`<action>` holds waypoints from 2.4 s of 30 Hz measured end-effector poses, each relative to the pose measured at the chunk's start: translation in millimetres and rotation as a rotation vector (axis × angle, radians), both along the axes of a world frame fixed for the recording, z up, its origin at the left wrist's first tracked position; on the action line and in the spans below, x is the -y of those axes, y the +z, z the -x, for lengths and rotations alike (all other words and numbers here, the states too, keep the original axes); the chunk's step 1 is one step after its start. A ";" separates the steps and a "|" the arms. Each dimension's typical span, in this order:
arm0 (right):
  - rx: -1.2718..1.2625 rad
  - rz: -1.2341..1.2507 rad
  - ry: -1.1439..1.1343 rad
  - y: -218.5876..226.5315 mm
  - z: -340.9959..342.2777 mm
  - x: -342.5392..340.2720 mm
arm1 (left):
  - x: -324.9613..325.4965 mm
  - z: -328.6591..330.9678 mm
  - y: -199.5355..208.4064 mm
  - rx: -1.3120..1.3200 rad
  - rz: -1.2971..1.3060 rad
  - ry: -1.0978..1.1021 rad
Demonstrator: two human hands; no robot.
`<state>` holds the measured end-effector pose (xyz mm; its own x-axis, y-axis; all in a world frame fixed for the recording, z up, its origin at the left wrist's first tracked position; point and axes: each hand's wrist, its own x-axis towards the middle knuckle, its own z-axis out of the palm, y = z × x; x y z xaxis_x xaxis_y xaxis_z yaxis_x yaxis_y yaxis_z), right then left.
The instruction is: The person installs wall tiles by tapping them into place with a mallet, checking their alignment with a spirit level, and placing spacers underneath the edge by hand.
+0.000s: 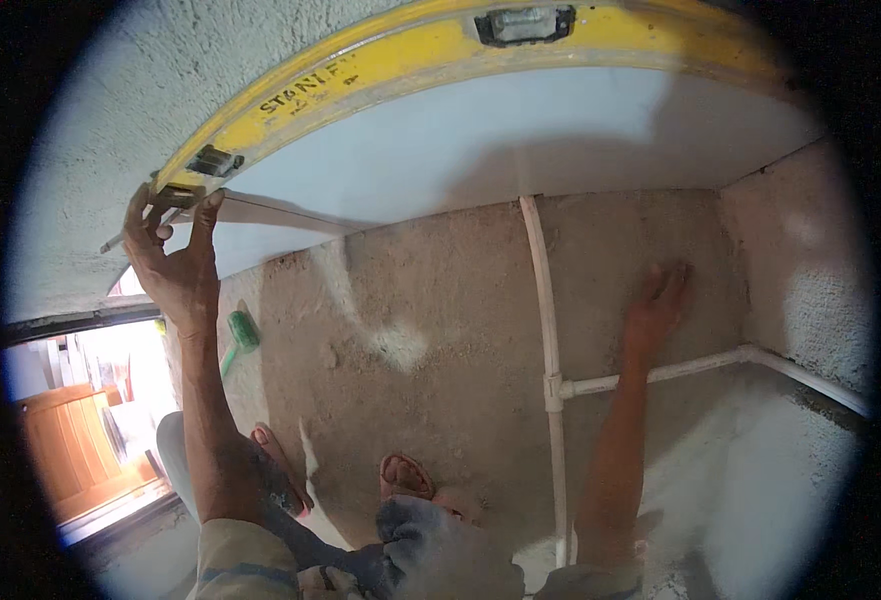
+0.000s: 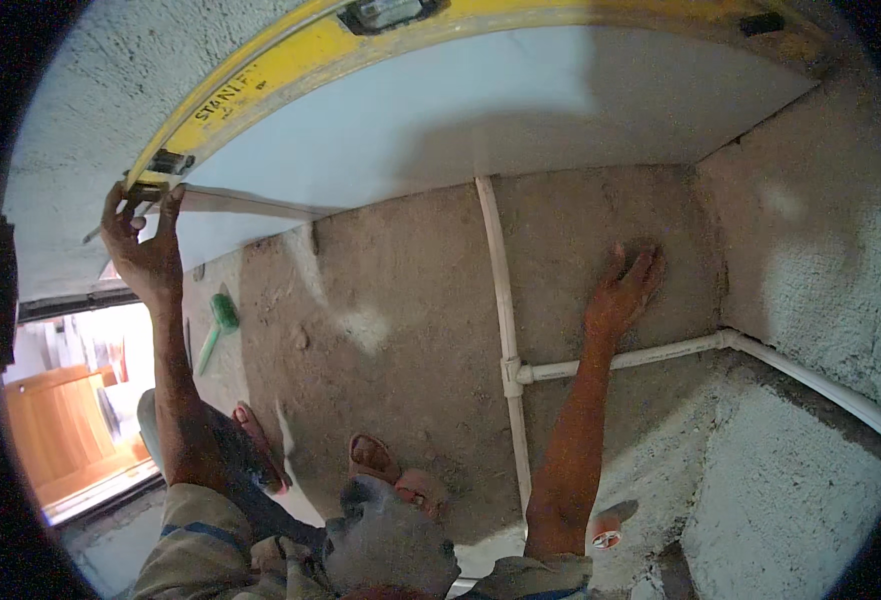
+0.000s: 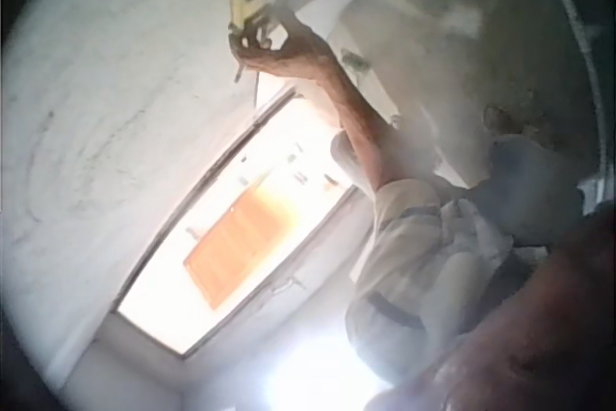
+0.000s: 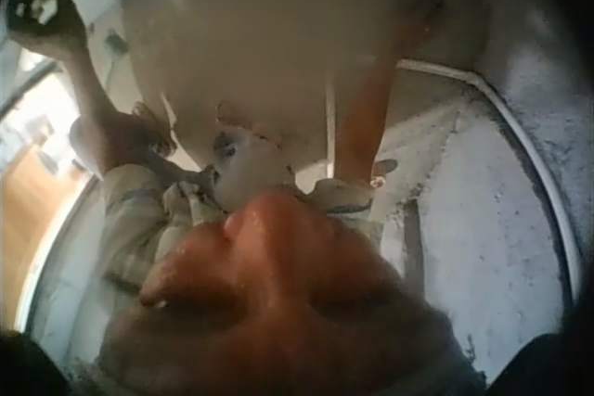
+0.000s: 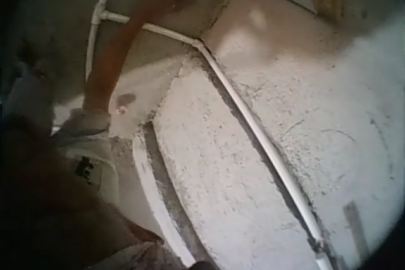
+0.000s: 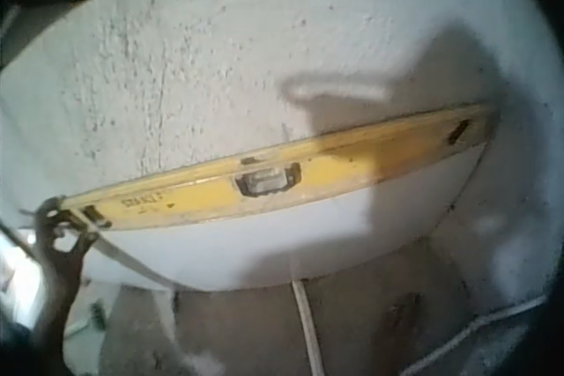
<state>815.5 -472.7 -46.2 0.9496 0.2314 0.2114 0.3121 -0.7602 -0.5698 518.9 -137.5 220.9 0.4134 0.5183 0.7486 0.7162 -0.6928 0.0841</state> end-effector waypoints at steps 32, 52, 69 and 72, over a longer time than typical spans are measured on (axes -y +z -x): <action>-0.003 0.063 -0.017 -1.7 -0.5 -0.8 | 1.4 3.4 2.9 0.097 0.088 -0.056; 0.001 0.016 -0.031 0.6 -1.1 -2.5 | 87.0 -141.8 8.3 0.162 0.049 -0.804; -0.021 0.044 -0.030 -0.7 -3.1 -2.1 | 62.1 -131.6 2.8 0.160 -0.162 -0.734; -0.023 0.032 -0.023 -1.9 -2.9 -1.6 | 60.4 -125.1 4.9 0.228 -0.102 -0.759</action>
